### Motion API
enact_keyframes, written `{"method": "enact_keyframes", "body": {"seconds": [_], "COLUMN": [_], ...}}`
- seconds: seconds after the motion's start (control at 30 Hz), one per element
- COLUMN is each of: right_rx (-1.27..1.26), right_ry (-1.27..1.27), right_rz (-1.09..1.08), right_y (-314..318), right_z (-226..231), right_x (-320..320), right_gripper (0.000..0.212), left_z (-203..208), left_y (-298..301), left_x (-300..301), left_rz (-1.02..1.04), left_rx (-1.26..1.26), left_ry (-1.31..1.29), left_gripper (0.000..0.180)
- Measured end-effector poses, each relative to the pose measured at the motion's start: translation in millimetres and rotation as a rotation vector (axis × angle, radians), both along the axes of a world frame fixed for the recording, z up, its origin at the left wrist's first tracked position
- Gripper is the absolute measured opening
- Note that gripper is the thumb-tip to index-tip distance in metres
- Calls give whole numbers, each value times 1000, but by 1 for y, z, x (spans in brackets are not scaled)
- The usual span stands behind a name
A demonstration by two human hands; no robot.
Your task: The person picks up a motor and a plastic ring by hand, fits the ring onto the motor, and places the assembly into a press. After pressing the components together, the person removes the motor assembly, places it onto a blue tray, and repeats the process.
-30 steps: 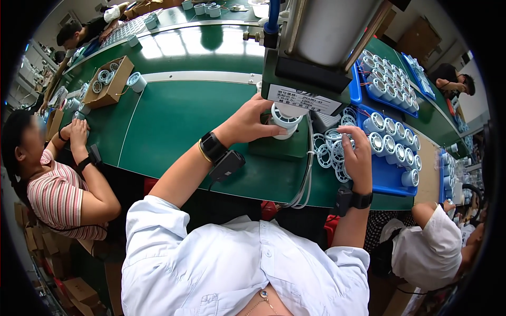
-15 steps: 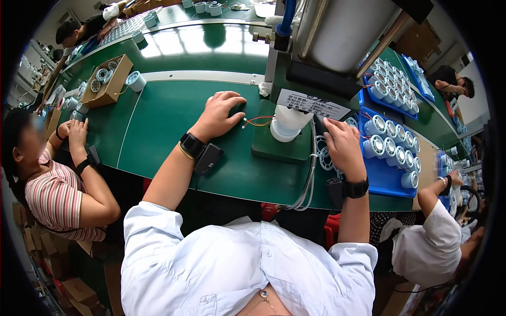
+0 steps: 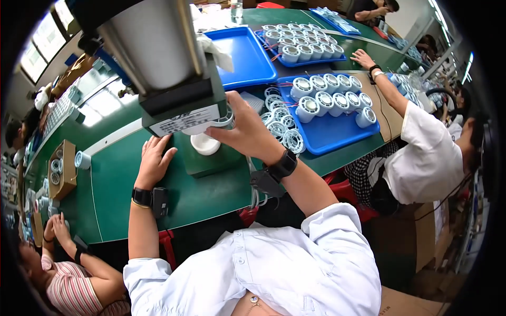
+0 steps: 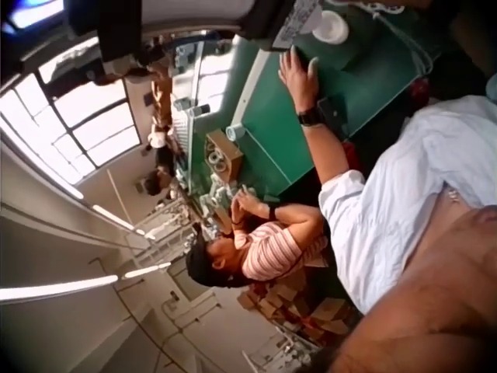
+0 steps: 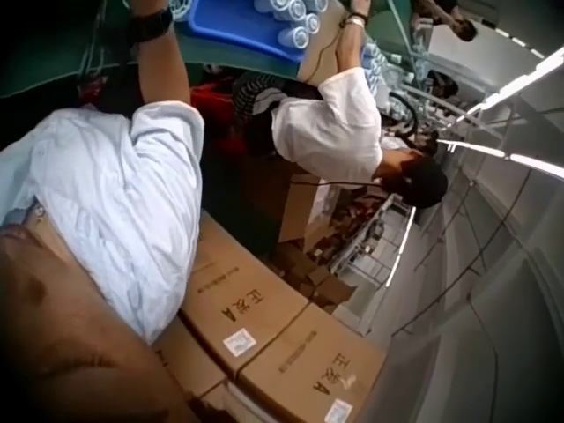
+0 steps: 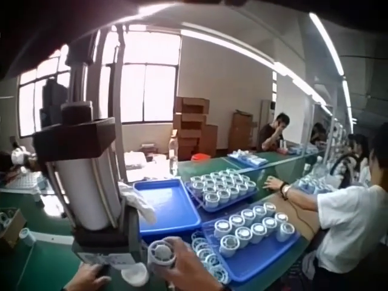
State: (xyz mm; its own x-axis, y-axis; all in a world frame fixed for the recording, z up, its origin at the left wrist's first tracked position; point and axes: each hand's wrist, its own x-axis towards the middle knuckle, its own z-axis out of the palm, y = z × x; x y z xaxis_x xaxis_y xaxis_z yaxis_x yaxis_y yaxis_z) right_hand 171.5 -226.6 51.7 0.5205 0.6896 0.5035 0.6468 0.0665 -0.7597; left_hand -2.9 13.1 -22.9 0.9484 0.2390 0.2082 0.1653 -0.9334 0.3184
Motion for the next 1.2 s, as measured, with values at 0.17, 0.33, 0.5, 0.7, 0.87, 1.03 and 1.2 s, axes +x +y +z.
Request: {"method": "enact_keyframes", "body": {"seconds": [0.17, 0.33, 0.5, 0.7, 0.87, 1.03, 1.2], "right_rx": [18, -286, -520, -135, -31, -4, 2], "right_ry": [22, -348, -573, -430, -393, -351, -310], "right_rz": [-284, -1017, -1212, -778, -340, -198, -140], "right_y": [-87, -224, -283, -188, -90, -78, -79], "right_z": [-1, -43, -72, -26, -24, -32, -40], "right_x": [39, 113, 161, 114, 70, 65, 66], "right_gripper": [59, 62, 63, 37, 13, 7, 6], "left_z": [10, 23, 17, 16, 13, 36, 43], "left_y": [-7, -24, -23, -19, 8, 83, 95], "left_x": [-1, 0, 7, 3, -14, -108, -182], "left_rz": [84, 132, 116, 72, 106, 475, 503], "left_rx": [-49, 15, 48, -8, 92, 420, -345], "left_ry": [120, 157, 76, -14, -198, -276, -102], "left_gripper": [53, 55, 55, 48, 41, 54, 66]}}
